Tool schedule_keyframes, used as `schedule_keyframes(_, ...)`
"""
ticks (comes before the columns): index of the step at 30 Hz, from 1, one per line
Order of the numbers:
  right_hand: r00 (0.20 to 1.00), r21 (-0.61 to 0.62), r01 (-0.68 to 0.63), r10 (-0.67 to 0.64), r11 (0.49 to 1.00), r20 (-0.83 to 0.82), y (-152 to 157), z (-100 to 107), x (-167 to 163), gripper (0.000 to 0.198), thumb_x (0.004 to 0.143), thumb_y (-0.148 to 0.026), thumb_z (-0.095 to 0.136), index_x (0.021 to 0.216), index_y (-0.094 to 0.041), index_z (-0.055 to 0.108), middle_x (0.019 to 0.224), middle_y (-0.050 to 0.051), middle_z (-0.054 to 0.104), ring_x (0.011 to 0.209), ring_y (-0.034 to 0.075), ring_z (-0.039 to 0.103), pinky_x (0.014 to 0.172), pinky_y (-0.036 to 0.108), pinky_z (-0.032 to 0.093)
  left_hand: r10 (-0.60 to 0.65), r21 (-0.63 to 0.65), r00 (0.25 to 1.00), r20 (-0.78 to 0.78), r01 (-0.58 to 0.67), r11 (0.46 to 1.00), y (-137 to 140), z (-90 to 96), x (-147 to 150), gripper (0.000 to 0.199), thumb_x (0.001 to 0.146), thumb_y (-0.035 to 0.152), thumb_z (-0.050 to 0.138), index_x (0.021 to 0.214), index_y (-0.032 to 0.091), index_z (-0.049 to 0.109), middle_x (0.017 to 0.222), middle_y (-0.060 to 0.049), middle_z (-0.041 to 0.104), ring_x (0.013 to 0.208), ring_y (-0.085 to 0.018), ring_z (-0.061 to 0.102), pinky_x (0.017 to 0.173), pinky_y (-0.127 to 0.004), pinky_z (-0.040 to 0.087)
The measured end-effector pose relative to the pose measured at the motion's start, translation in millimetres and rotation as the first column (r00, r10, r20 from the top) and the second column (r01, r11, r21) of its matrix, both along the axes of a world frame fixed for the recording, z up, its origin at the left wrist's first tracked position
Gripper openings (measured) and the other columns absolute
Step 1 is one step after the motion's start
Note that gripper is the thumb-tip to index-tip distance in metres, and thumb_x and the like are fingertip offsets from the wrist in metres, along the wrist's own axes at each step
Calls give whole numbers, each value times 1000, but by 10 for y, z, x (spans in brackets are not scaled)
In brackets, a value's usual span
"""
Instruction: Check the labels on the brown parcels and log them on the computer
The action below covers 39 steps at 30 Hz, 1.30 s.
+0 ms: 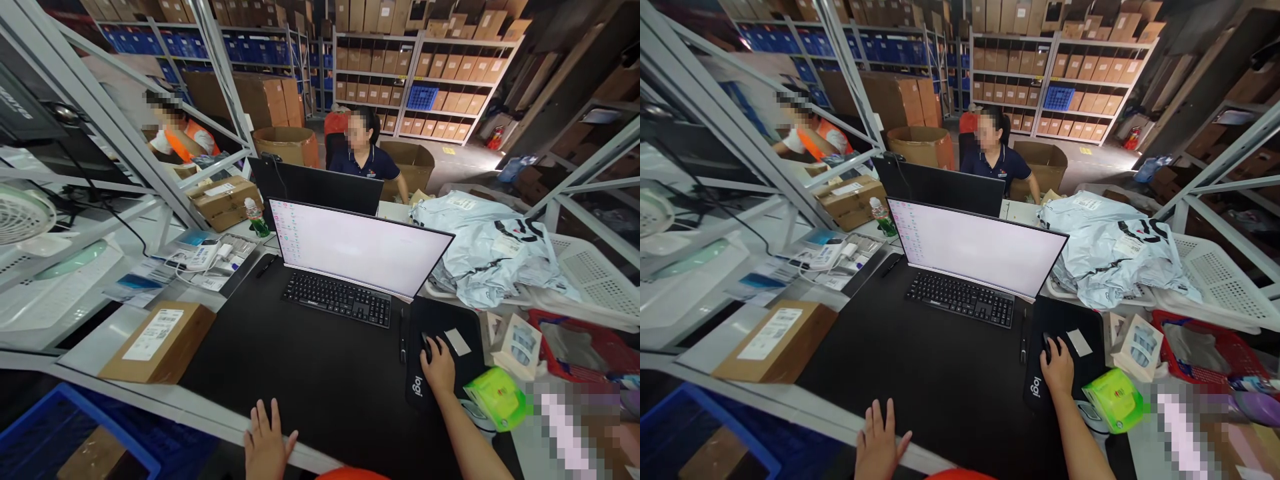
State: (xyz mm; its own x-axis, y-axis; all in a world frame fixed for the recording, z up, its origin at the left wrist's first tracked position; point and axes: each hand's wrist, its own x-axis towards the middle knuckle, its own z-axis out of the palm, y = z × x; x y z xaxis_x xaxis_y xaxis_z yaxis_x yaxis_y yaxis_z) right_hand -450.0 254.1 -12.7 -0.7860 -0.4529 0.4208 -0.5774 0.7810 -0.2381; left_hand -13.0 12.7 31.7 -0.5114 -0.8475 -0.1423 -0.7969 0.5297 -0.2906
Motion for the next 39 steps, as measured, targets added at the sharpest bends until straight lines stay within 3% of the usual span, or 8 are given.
schedule_keyframes(18, 999, -81, -13, 17, 997, 48, -13, -29, -14, 49, 99, -47, 42, 128, -15, 65, 142, 21, 50, 126, 36, 54, 99, 51, 52, 5, 32, 1000, 9, -5, 999, -21, 44, -18, 68, 96, 44, 52, 153, 9, 41, 162, -29, 27, 151, -42, 32, 114, -56, 38)
schedule_keyframes(33, 1000, -20, 25, -25, 999, -6, -15, -5, -1, 43, 95, -38, 46, 122, -12, 66, 135, 21, 56, 117, 36, 58, 95, 49, 52, 7, 28, 1000, -9, -7, 1000, -8, -21, 10, 70, 95, 45, 51, 154, 9, 38, 164, -27, 26, 152, -42, 29, 115, -55, 37)
schedule_keyframes(39, 999, -41, 16, -14, 999, 38, -13, 4, -13, 47, 97, -43, 43, 126, -13, 66, 139, 21, 54, 119, 36, 58, 95, 49, 52, 17, 26, 1000, -21, -16, 1000, 1, -18, 7, 70, 94, 44, 53, 154, 10, 40, 163, -24, 29, 152, -42, 28, 116, -55, 36)
